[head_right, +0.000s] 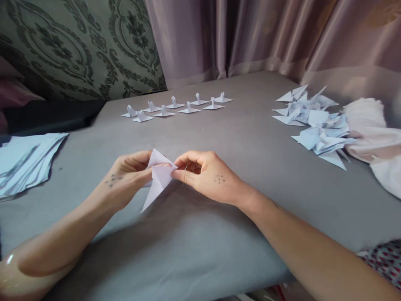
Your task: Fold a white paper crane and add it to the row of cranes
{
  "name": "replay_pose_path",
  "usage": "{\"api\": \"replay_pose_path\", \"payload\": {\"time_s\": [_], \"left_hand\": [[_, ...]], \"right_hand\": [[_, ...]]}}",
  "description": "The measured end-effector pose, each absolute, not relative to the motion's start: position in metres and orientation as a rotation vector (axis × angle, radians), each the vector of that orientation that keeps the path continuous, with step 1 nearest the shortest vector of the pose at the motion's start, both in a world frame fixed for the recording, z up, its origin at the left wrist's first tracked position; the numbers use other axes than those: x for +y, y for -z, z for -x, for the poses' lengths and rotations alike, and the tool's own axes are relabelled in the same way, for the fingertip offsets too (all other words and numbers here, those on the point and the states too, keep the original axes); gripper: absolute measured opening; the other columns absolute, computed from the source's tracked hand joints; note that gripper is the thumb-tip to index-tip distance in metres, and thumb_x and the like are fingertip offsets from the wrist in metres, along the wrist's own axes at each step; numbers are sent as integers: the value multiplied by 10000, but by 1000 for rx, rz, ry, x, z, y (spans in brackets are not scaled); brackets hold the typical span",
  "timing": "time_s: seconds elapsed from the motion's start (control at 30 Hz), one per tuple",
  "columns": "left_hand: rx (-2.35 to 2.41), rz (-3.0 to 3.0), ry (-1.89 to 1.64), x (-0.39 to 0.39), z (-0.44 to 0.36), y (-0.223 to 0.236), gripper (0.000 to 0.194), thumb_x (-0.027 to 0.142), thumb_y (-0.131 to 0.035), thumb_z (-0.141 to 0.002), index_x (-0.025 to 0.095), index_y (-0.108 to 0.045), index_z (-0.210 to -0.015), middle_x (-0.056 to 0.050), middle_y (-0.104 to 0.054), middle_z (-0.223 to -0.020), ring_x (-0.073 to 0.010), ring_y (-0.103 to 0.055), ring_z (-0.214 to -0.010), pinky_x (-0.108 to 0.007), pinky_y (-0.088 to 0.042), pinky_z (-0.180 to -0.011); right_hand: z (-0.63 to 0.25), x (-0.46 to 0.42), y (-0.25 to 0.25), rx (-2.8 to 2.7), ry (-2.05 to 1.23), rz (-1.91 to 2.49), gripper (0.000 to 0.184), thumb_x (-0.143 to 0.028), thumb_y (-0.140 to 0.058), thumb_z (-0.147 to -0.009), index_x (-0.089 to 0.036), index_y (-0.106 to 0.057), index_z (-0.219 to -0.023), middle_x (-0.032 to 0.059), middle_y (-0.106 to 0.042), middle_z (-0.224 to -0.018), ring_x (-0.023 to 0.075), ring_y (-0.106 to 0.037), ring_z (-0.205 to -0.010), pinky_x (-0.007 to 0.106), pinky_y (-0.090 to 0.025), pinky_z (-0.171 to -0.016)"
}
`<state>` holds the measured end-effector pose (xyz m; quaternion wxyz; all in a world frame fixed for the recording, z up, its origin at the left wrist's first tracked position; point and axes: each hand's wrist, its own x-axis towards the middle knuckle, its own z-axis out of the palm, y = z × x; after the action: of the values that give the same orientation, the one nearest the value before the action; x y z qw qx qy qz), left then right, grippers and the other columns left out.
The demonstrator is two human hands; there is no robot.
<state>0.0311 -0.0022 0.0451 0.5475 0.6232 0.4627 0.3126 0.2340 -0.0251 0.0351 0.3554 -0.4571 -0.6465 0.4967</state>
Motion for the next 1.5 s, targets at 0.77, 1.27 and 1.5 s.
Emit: {"api": "replay_pose_path", "payload": {"time_s": [0.77,1.27,1.5], "left_hand": [[1168,-1439,-798,-8,-35,-51,238,410,-754,-721,177,-714,-751,-34,-686,-736,-138,-571,-637,-233,-430,-545],[921,-1170,-769,6,-28,-42,398,506,-590,-850,153,-694,-1002,-91,-716,-899,-196,-653,-802,-280,-481,-690],[798,-998,-907,9,-21,-25,362,181,-591,-803,201,-575,-1165,-59,-701,-995,-189,-680,-871,-337,-506,-823]], "right_hand": [[-229,-31,-41,-1667,-1151,1283,165,-337,-634,-821,-195,-681,-751,-8,-643,-688,115,-560,-640,241,-446,-610],[-232,-18,-27,-1201,-1408,1214,270,-403,-730,-752,-201,-667,-920,-36,-632,-702,72,-548,-587,217,-436,-582],[-232,-13,-19,-774,-1503,1197,335,-338,-795,-694,-208,-634,-958,-48,-642,-684,57,-576,-572,169,-426,-532]]}}
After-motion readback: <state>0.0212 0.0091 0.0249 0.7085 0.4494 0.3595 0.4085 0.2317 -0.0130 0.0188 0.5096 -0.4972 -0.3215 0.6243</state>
